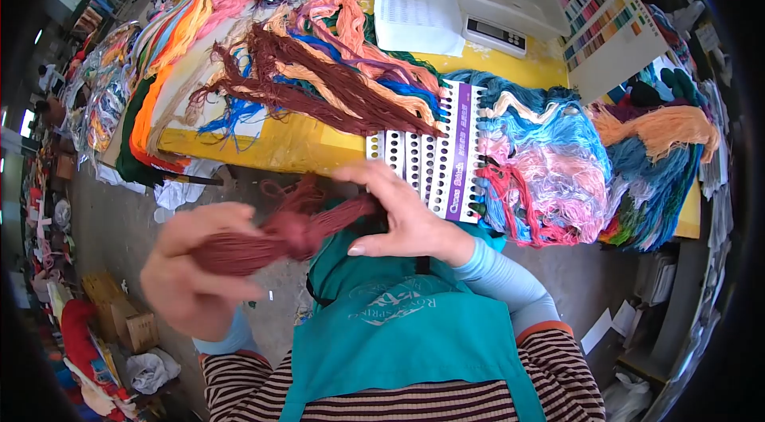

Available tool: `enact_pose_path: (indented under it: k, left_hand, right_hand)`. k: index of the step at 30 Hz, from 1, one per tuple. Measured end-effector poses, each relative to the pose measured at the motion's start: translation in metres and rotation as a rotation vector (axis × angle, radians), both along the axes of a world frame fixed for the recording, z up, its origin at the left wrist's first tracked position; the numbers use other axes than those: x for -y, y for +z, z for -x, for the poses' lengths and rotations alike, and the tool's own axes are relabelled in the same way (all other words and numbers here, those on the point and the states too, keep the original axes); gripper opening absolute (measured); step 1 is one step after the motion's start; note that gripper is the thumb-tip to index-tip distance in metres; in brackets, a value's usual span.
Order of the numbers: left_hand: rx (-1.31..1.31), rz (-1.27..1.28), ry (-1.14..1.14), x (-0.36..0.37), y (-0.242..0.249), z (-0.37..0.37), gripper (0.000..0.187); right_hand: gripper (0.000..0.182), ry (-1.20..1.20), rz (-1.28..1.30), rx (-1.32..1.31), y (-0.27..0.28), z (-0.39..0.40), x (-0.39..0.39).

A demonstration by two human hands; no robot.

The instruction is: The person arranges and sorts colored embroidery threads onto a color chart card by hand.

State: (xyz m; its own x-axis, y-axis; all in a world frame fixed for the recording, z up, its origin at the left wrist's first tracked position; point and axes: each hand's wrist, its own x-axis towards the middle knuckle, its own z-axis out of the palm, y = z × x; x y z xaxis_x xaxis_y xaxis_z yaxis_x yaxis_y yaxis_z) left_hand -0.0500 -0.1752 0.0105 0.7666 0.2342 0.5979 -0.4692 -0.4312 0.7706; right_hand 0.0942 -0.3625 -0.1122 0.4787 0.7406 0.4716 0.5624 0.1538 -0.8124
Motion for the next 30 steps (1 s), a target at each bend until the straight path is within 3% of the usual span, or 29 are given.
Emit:
enact_pose_path:
  k: [2,3,6,7,9,10,11,12,14,16,17,20,22,25,26,27,29,30]
  left_hand:
    - [-0.086,-0.201,-0.353,0.007,0.003,-0.025,0.049]
    - [-0.098,-0.248,-0.409,0.020,0.004,-0.034,0.038]
    - [0.005,-0.288,-0.599,0.050,0.001,-0.063,0.016]
    - [0.029,-0.303,-0.618,0.051,0.002,-0.070,0.022]
    - [-0.380,-0.017,-0.537,0.062,0.020,-0.066,0.046]
    - [-0.321,-0.010,-0.561,0.064,0.015,-0.075,0.050]
    - [-0.222,0.009,-0.590,0.062,0.004,-0.084,0.042]
    - [-0.122,0.029,-0.618,0.062,-0.004,-0.091,0.034]
    - [-0.188,0.049,-0.735,0.066,-0.009,-0.101,0.032]
    - [-0.269,0.038,-0.791,0.066,-0.031,-0.114,0.032]
    - [-0.239,-0.019,-0.714,0.064,-0.048,-0.123,0.032]
    - [-0.246,-0.117,-0.421,0.054,-0.102,-0.146,0.028]
    - [-0.198,-0.190,-0.209,0.043,-0.135,-0.160,0.024]
    - [-0.159,-0.255,0.025,0.025,-0.181,-0.175,0.019]
    - [-0.155,-0.283,0.090,0.022,-0.193,-0.176,0.019]
    - [-0.193,-0.306,0.144,0.015,-0.211,-0.179,0.019]
    - [-0.210,-0.350,0.104,-0.004,-0.240,-0.183,0.020]
    - [-0.195,-0.346,0.059,0.011,-0.240,-0.200,0.020]
  right_hand:
    - [0.079,0.092,-0.095,-0.016,0.025,0.000,0.008]
    - [0.078,0.172,-0.169,-0.026,0.036,0.001,0.010]
    - [0.046,0.160,-0.204,-0.342,0.040,0.025,0.024]
    - [0.040,0.184,-0.186,-0.442,0.037,0.025,0.032]
    - [0.032,0.315,-0.217,-0.739,0.040,0.026,0.051]
    - [0.040,0.340,-0.186,-0.854,0.041,0.026,0.064]
    - [0.051,0.336,-0.183,-0.922,0.049,0.025,0.078]
    - [0.055,0.293,-0.118,-0.818,0.038,0.022,0.095]
    - [0.055,-0.006,-0.240,-0.968,0.039,0.035,0.126]
    - [0.060,-0.407,-0.242,-0.762,0.033,0.040,0.169]
    - [0.059,-0.290,-0.432,-0.907,0.049,0.039,0.187]
    - [0.047,-0.190,-0.605,-0.667,0.070,0.033,0.263]
    - [0.052,-0.335,-0.629,-0.514,0.094,0.039,0.317]
    - [0.046,-0.801,-0.712,-0.341,0.137,0.055,0.372]
    - [0.045,-1.386,-0.842,-0.265,0.173,0.050,0.326]
    - [0.041,-0.967,-0.694,-0.254,0.176,0.050,0.403]
    - [0.034,-1.057,-0.483,-0.097,0.219,0.021,0.425]
    - [0.050,-1.176,-0.474,-0.054,0.233,0.000,0.453]
